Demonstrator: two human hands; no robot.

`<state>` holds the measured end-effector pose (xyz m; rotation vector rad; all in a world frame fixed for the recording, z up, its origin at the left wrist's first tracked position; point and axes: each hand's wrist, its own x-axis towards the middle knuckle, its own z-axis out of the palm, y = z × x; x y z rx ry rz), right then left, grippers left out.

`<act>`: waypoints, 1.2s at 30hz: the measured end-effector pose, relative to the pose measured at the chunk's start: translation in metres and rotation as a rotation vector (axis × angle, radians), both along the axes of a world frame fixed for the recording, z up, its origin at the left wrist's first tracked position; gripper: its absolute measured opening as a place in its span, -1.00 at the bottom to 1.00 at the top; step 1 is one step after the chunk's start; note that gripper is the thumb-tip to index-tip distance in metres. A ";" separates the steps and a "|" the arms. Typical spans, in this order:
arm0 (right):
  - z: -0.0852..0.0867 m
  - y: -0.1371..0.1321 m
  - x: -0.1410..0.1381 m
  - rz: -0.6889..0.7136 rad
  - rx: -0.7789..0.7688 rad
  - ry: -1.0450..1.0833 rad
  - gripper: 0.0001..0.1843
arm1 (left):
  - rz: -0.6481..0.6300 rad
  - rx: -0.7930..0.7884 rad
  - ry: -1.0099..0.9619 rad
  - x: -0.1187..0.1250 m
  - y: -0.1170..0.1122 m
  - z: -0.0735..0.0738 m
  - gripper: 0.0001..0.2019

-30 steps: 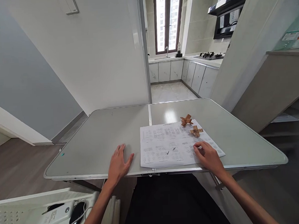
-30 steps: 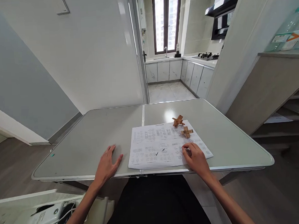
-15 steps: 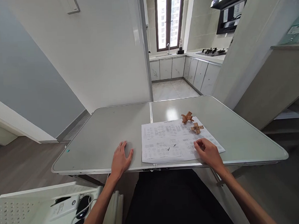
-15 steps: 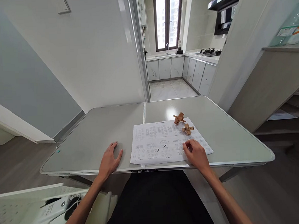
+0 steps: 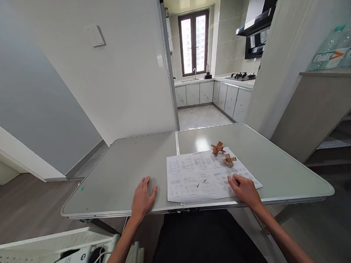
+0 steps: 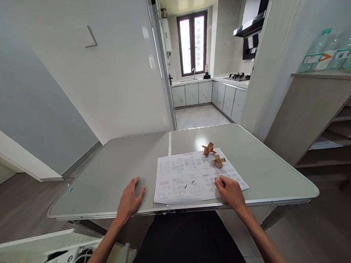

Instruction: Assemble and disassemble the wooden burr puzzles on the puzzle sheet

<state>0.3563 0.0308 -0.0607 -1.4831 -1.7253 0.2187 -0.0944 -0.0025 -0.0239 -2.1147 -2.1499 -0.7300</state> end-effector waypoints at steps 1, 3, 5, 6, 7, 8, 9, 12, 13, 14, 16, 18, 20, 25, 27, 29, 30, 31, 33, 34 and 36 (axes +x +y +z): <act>0.000 0.000 0.000 0.001 0.004 -0.004 -0.52 | -0.001 -0.003 0.002 0.000 0.000 0.000 -0.47; -0.001 0.001 0.000 0.001 0.011 -0.012 -0.52 | -0.003 -0.003 0.003 -0.001 0.001 0.000 -0.48; -0.001 0.001 0.000 0.001 0.016 -0.017 -0.53 | -0.006 0.002 0.001 -0.001 0.001 0.001 -0.49; -0.001 0.001 0.000 0.000 0.017 -0.019 -0.54 | -0.007 0.004 -0.001 0.000 0.001 0.001 -0.50; -0.001 0.001 0.000 0.001 0.017 -0.020 -0.55 | -0.007 0.005 -0.002 0.000 0.000 0.002 -0.50; -0.001 0.001 0.000 0.001 0.016 -0.021 -0.55 | -0.003 0.004 -0.002 0.001 0.000 0.003 -0.49; -0.001 0.001 0.001 0.002 0.014 -0.021 -0.56 | 0.000 0.003 0.000 0.001 0.000 0.003 -0.49; 0.000 0.001 0.001 0.002 0.007 -0.018 -0.56 | 0.001 -0.005 0.010 0.002 -0.002 0.006 -0.48; 0.000 0.001 0.001 0.001 0.006 -0.016 -0.55 | 0.000 -0.005 0.012 0.003 -0.002 0.006 -0.48; 0.000 0.001 0.001 0.000 0.006 -0.015 -0.55 | 0.000 -0.003 0.014 0.003 -0.002 0.007 -0.48; 0.000 0.001 0.001 -0.002 0.005 -0.013 -0.55 | -0.001 0.002 0.016 0.003 -0.002 0.007 -0.49; 0.000 0.001 0.001 -0.002 0.006 -0.012 -0.55 | -0.004 0.003 0.019 0.003 -0.002 0.007 -0.49; -0.001 0.001 0.002 -0.002 0.006 -0.009 -0.55 | -0.004 0.003 0.023 0.003 -0.001 0.007 -0.49; -0.001 0.001 0.003 -0.006 0.004 0.001 -0.53 | 0.001 -0.007 0.027 0.004 -0.001 0.007 -0.49; 0.000 0.001 0.003 -0.007 0.003 0.004 -0.53 | -0.001 -0.008 0.029 0.004 0.000 0.007 -0.50; 0.001 0.000 0.003 -0.009 0.004 0.007 -0.53 | -0.001 -0.003 0.031 0.004 0.000 0.007 -0.50; 0.001 0.000 0.003 -0.010 0.005 0.008 -0.53 | -0.001 0.000 0.032 0.004 0.000 0.006 -0.50; 0.002 0.000 0.002 -0.011 0.005 0.010 -0.53 | -0.002 0.003 0.034 0.004 0.000 0.006 -0.50; 0.002 0.000 0.002 -0.015 0.003 0.013 -0.53 | -0.001 0.003 0.037 0.004 0.001 0.006 -0.50; 0.002 0.000 0.002 -0.017 0.000 0.014 -0.53 | 0.001 0.001 0.038 0.004 0.001 0.007 -0.50; 0.002 -0.001 0.003 -0.021 -0.005 0.015 -0.53 | 0.003 -0.006 0.038 0.005 0.001 0.008 -0.50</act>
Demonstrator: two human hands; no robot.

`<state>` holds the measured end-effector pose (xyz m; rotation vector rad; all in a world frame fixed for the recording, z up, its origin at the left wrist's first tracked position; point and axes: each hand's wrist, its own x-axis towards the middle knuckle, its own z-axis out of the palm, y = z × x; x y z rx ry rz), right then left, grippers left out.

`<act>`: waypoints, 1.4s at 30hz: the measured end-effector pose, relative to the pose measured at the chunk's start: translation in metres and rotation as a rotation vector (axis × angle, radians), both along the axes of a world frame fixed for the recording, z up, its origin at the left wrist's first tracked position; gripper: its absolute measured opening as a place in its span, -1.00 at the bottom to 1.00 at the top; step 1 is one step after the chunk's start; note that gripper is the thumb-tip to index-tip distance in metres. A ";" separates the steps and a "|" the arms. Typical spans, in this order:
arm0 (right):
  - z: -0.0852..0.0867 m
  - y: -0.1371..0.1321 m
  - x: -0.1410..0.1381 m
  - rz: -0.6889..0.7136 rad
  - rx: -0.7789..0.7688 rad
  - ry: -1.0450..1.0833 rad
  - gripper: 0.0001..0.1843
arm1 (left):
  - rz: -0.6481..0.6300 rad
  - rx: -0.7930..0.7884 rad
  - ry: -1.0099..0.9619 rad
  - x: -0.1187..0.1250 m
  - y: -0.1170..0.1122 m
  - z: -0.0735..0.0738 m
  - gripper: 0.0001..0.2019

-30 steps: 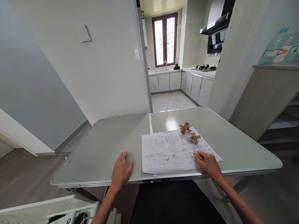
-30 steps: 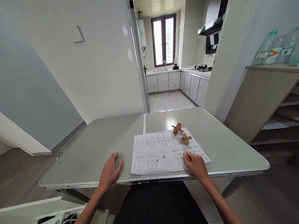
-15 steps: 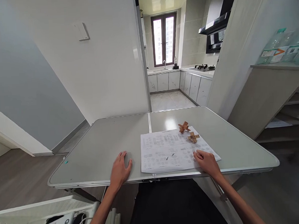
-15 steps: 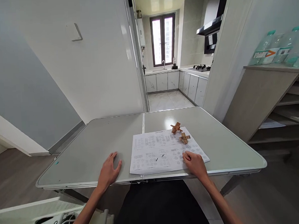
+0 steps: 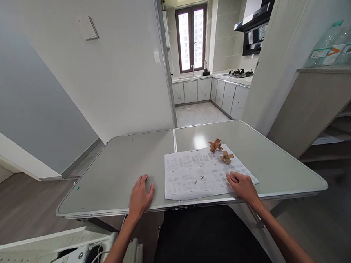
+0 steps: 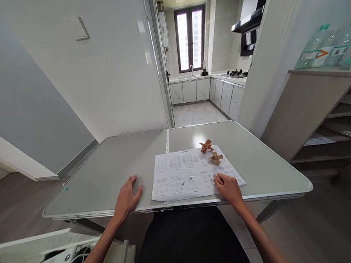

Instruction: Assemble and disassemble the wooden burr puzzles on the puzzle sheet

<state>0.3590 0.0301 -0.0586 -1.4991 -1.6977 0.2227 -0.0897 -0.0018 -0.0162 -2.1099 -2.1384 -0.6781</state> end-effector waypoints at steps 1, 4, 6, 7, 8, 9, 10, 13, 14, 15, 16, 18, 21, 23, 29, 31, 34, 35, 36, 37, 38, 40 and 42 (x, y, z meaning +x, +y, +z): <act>0.000 0.000 0.000 -0.001 -0.003 0.000 -0.53 | 0.000 -0.004 0.000 0.001 0.000 0.001 -0.50; 0.000 -0.001 0.000 0.001 -0.009 0.001 -0.53 | -0.004 -0.014 0.000 0.002 -0.001 0.002 -0.50; 0.001 -0.001 0.000 0.004 -0.011 0.001 -0.53 | -0.002 -0.016 -0.002 0.003 -0.001 0.003 -0.50; 0.001 -0.001 0.000 0.005 -0.011 0.000 -0.54 | 0.000 -0.017 -0.004 0.003 -0.001 0.002 -0.50; 0.001 -0.001 0.000 0.005 -0.011 -0.001 -0.54 | 0.002 -0.017 -0.005 0.002 -0.001 0.002 -0.51; 0.001 -0.001 0.000 0.004 -0.010 -0.002 -0.54 | 0.005 -0.016 -0.007 0.002 -0.001 0.002 -0.51; 0.001 0.000 0.000 0.003 -0.009 -0.004 -0.54 | 0.006 -0.013 -0.009 0.002 -0.001 0.001 -0.51; 0.001 0.000 0.000 0.004 -0.009 -0.011 -0.53 | -0.002 0.000 -0.012 0.001 -0.001 0.001 -0.52; 0.001 0.001 0.000 0.005 -0.010 -0.014 -0.53 | -0.004 0.002 -0.012 0.001 -0.001 0.001 -0.52; 0.000 0.001 0.000 0.007 -0.011 -0.016 -0.53 | -0.004 0.002 -0.012 0.001 -0.001 0.002 -0.51; 0.000 0.001 0.000 0.007 -0.013 -0.017 -0.53 | -0.003 0.000 -0.012 0.001 -0.001 0.002 -0.51; 0.000 0.001 0.000 0.006 -0.017 -0.020 -0.53 | 0.001 -0.008 -0.013 0.001 -0.001 0.003 -0.50; 0.000 0.001 0.000 0.006 -0.023 -0.022 -0.53 | 0.000 -0.016 -0.018 0.001 -0.001 0.003 -0.50; 0.000 0.000 0.000 0.008 -0.027 -0.023 -0.53 | 0.000 -0.013 -0.015 0.001 -0.001 0.002 -0.50; -0.001 0.000 -0.001 0.014 -0.040 -0.026 -0.53 | 0.001 0.007 -0.005 0.000 -0.002 0.002 -0.52; -0.002 0.000 -0.001 0.015 -0.047 -0.029 -0.53 | 0.001 0.006 -0.002 0.000 -0.002 0.003 -0.52; -0.002 0.001 -0.002 0.014 -0.061 -0.033 -0.53 | -0.001 -0.003 -0.001 -0.001 -0.002 0.003 -0.50; -0.002 0.001 -0.002 0.014 -0.066 -0.034 -0.53 | -0.001 -0.006 -0.002 -0.001 -0.002 0.004 -0.49; -0.002 0.001 -0.003 0.014 -0.071 -0.036 -0.53 | -0.001 -0.008 -0.004 -0.001 -0.002 0.003 -0.48; -0.002 0.001 -0.003 0.015 -0.076 -0.037 -0.53 | 0.000 -0.009 -0.006 -0.002 -0.002 0.003 -0.47; -0.001 0.001 -0.004 0.015 -0.080 -0.039 -0.53 | 0.001 -0.010 -0.009 -0.002 -0.002 0.003 -0.47; -0.001 0.001 -0.005 0.015 -0.084 -0.043 -0.53 | 0.003 -0.008 -0.015 -0.003 -0.002 0.002 -0.48; 0.001 0.003 -0.006 0.028 -0.106 -0.051 -0.54 | 0.001 0.000 -0.014 -0.005 -0.002 0.002 -0.48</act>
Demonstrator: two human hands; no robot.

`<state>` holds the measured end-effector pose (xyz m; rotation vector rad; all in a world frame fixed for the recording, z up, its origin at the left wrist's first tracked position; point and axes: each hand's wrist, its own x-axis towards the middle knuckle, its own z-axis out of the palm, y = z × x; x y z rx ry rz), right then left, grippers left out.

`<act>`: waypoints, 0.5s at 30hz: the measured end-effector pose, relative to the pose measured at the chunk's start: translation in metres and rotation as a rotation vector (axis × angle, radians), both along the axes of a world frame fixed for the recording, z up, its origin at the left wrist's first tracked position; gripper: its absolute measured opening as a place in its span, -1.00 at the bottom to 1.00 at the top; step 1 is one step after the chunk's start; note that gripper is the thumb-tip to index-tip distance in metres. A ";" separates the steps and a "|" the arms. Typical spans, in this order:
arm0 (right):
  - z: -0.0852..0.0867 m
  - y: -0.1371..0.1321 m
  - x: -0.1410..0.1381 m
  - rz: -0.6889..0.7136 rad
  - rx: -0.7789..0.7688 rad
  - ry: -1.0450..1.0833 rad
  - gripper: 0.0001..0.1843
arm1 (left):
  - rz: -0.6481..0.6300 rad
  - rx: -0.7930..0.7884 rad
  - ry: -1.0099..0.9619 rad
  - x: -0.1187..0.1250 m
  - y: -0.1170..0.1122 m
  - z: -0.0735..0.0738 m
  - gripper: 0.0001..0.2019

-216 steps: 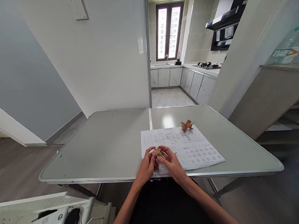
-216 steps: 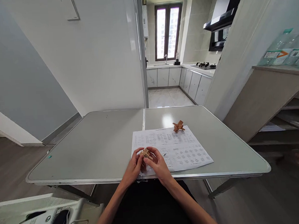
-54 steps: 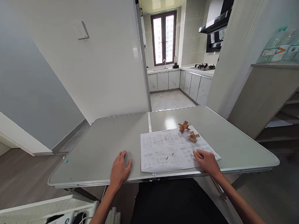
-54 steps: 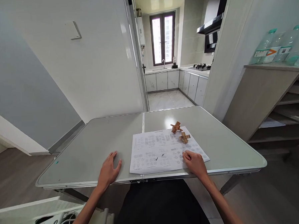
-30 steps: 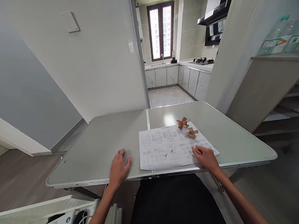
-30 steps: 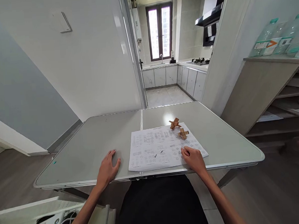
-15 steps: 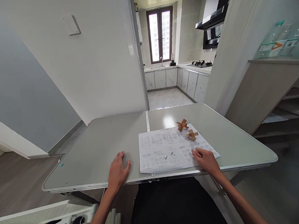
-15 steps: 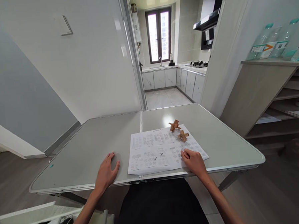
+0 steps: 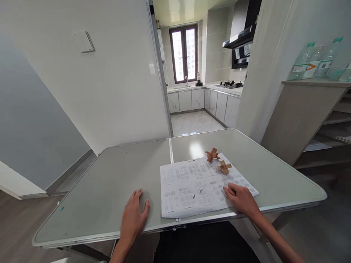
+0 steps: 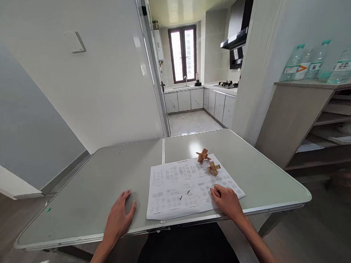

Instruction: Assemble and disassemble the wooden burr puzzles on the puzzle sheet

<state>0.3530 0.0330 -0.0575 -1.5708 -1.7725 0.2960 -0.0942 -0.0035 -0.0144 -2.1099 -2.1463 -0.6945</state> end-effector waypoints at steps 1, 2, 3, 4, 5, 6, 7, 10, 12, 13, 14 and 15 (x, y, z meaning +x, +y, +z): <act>0.001 0.001 -0.001 0.012 -0.018 -0.005 -0.55 | -0.001 0.007 0.003 -0.001 0.000 0.000 -0.49; 0.003 0.002 -0.001 0.027 -0.039 -0.007 -0.56 | -0.002 0.013 0.007 -0.001 0.000 -0.001 -0.49; 0.005 0.004 -0.002 0.046 -0.061 -0.005 -0.57 | -0.003 0.018 0.011 -0.002 0.001 -0.001 -0.50; 0.007 0.006 -0.002 0.067 -0.078 0.003 -0.58 | -0.004 0.021 0.014 -0.003 0.001 -0.002 -0.50; 0.009 0.008 -0.003 0.086 -0.087 0.018 -0.60 | -0.004 0.022 0.017 -0.004 0.002 -0.002 -0.50; 0.013 0.010 -0.003 0.104 -0.090 0.034 -0.62 | -0.005 0.021 0.018 -0.004 0.002 -0.003 -0.51; 0.017 0.013 -0.004 0.118 -0.087 0.048 -0.64 | -0.007 0.020 0.020 -0.005 0.003 -0.003 -0.50; 0.033 0.025 -0.004 0.106 -0.029 0.055 -0.70 | -0.006 0.014 0.030 -0.005 0.003 -0.004 -0.49; 0.048 0.037 -0.003 0.058 0.033 0.032 -0.75 | 0.000 0.003 0.037 -0.006 0.003 -0.004 -0.47; 0.055 0.045 -0.003 0.020 0.061 0.006 -0.78 | 0.002 -0.003 0.039 -0.006 0.003 -0.004 -0.46; 0.063 0.054 -0.002 -0.032 0.078 -0.034 -0.82 | 0.003 -0.008 0.039 -0.006 0.003 -0.004 -0.46; 0.070 0.065 -0.001 -0.078 0.070 -0.085 -0.86 | 0.002 -0.010 0.037 -0.006 0.003 -0.004 -0.45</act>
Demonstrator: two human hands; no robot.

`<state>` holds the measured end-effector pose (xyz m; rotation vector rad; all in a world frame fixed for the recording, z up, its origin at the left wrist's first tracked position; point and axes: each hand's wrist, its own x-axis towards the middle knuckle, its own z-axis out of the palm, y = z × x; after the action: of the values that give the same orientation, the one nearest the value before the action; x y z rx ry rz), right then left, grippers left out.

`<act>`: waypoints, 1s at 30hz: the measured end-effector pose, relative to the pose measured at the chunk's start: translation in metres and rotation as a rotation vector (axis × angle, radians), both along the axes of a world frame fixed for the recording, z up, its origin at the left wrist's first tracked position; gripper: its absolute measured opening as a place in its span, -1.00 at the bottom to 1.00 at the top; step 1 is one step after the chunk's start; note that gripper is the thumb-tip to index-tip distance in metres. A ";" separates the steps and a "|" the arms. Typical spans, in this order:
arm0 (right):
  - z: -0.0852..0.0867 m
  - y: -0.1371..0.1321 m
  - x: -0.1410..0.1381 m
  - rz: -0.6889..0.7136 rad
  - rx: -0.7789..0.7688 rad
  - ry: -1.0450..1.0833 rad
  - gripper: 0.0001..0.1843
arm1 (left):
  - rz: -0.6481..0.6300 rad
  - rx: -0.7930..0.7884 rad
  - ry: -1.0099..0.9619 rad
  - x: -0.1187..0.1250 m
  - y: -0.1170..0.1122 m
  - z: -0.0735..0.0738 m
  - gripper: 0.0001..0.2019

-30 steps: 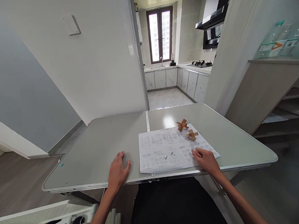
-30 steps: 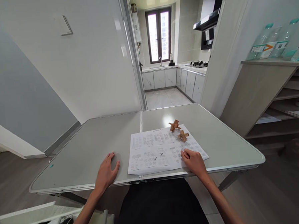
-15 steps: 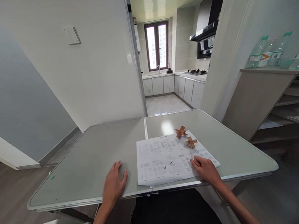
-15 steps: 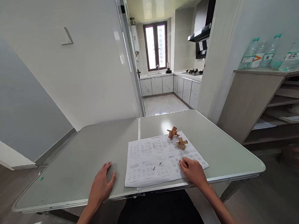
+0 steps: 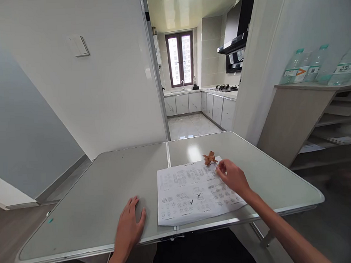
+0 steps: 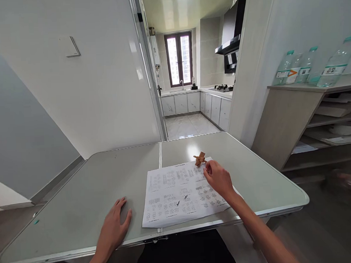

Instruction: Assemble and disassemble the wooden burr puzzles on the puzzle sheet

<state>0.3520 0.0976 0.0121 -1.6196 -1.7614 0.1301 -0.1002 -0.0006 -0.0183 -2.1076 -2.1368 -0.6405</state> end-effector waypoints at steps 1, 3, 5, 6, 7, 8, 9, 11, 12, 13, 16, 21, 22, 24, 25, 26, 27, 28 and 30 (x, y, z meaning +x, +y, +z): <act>0.006 0.011 0.001 -0.034 -0.031 -0.053 -0.88 | -0.002 0.001 -0.003 0.000 0.000 0.000 -0.45; 0.014 0.034 0.003 -0.050 -0.061 -0.084 -0.83 | -0.005 0.011 -0.011 -0.001 0.000 -0.001 -0.46; 0.016 0.055 0.006 -0.064 -0.104 -0.109 -0.77 | -0.002 0.024 -0.016 -0.002 0.001 -0.002 -0.48; 0.015 0.064 0.008 -0.075 -0.136 -0.118 -0.76 | -0.001 0.028 -0.018 -0.003 0.001 -0.002 -0.48; 0.014 0.072 0.009 -0.091 -0.174 -0.124 -0.74 | 0.000 0.029 -0.019 -0.003 0.001 -0.003 -0.48; 0.012 0.079 0.010 -0.106 -0.214 -0.127 -0.73 | 0.000 0.028 -0.019 -0.004 0.001 -0.003 -0.49; 0.010 0.085 0.010 -0.119 -0.255 -0.127 -0.72 | 0.001 0.027 -0.020 -0.004 0.001 -0.003 -0.49; 0.005 0.094 0.010 -0.134 -0.326 -0.120 -0.70 | 0.004 0.022 -0.020 -0.005 0.000 -0.004 -0.49; 0.004 0.097 0.009 -0.137 -0.351 -0.114 -0.70 | 0.007 0.021 -0.019 -0.006 0.001 -0.005 -0.49; 0.003 0.099 0.007 -0.137 -0.368 -0.107 -0.70 | 0.010 0.021 -0.018 -0.007 0.001 -0.005 -0.48; 0.002 0.101 0.001 -0.128 -0.372 -0.077 -0.75 | 0.012 0.019 -0.012 -0.008 0.001 -0.006 -0.48; 0.008 0.090 -0.017 -0.031 -0.283 0.035 -0.80 | 0.004 0.035 -0.006 -0.010 0.002 -0.009 -0.48; 0.009 0.084 -0.022 0.012 -0.262 0.066 -0.80 | 0.004 0.039 -0.006 -0.011 0.002 -0.010 -0.48; 0.011 0.069 -0.033 0.120 -0.224 0.136 -0.79 | -0.003 0.045 -0.008 -0.014 0.003 -0.012 -0.49; 0.012 0.060 -0.040 0.174 -0.209 0.174 -0.78 | -0.007 0.050 -0.011 -0.015 0.003 -0.013 -0.49; 0.013 0.049 -0.046 0.223 -0.197 0.213 -0.75 | -0.013 0.055 -0.015 -0.016 0.003 -0.013 -0.50; 0.013 0.038 -0.052 0.264 -0.189 0.248 -0.71 | -0.022 0.061 -0.020 -0.017 0.003 -0.012 -0.51; 0.013 0.026 -0.058 0.302 -0.186 0.281 -0.68 | -0.034 0.068 -0.027 -0.016 0.004 -0.010 -0.53; 0.014 0.004 -0.067 0.432 -0.189 0.460 -0.66 | -0.077 0.082 -0.054 -0.008 0.003 -0.003 -0.56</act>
<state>0.2845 0.1017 0.0256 -1.1803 -1.7327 0.8250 -0.1078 0.0025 -0.0210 -2.1622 -2.0271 -0.7866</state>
